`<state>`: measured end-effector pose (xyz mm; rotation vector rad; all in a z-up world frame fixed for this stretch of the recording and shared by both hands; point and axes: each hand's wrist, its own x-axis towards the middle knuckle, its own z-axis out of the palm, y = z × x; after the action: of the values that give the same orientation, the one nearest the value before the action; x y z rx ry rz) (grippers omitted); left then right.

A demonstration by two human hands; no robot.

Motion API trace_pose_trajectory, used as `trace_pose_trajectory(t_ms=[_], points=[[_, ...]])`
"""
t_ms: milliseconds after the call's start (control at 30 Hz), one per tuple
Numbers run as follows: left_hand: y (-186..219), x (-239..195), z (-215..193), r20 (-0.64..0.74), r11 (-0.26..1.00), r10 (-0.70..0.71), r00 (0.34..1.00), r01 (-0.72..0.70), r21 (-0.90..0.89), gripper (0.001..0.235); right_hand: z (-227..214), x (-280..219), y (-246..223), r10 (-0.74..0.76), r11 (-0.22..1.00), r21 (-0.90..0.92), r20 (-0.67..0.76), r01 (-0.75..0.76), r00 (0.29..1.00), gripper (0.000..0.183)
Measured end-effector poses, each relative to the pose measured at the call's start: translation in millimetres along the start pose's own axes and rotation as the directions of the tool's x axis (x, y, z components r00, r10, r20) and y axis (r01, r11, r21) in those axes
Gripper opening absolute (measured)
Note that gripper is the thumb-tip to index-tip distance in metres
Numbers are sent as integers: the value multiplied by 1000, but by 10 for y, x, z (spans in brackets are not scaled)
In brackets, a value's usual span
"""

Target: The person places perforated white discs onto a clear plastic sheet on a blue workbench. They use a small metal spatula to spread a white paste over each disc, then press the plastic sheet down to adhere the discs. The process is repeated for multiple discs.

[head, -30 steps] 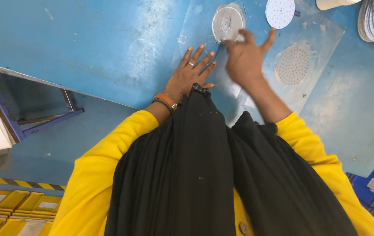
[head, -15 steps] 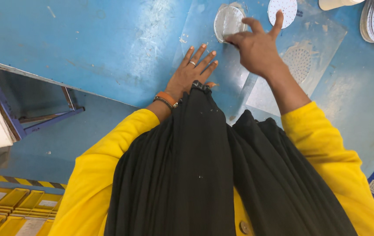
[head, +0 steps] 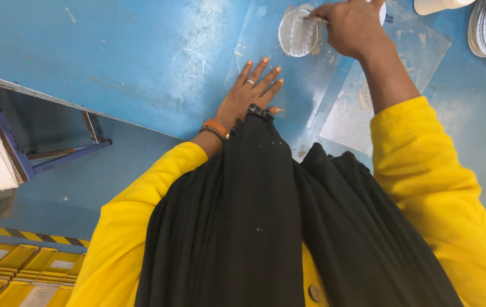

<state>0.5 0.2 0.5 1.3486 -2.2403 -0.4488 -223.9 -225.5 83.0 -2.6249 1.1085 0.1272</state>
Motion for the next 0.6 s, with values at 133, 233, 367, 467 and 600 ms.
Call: trace_pose_trajectory(t_ms=[133, 233, 367, 467, 600], points=[[7, -8, 5, -23, 1000, 3, 1000, -2, 30, 68, 48, -243, -153, -50, 969, -239, 32, 57, 998, 42], [17, 15, 26, -9, 1000, -15, 1000, 15, 26, 68, 96, -428, -312, -26, 962, -272, 41, 36, 999, 39], [20, -11, 22, -7, 999, -17, 1000, 18, 33, 68, 97, -544, -434, 15, 973, -231, 94, 8, 995, 39], [20, 9, 15, -7, 999, -11, 1000, 12, 41, 69, -5, -444, -374, -36, 990, -135, 65, 45, 997, 44], [30, -7, 9, 4, 999, -17, 1000, 17, 38, 69, -95, -37, -201, -69, 995, -74, -25, 67, 997, 28]])
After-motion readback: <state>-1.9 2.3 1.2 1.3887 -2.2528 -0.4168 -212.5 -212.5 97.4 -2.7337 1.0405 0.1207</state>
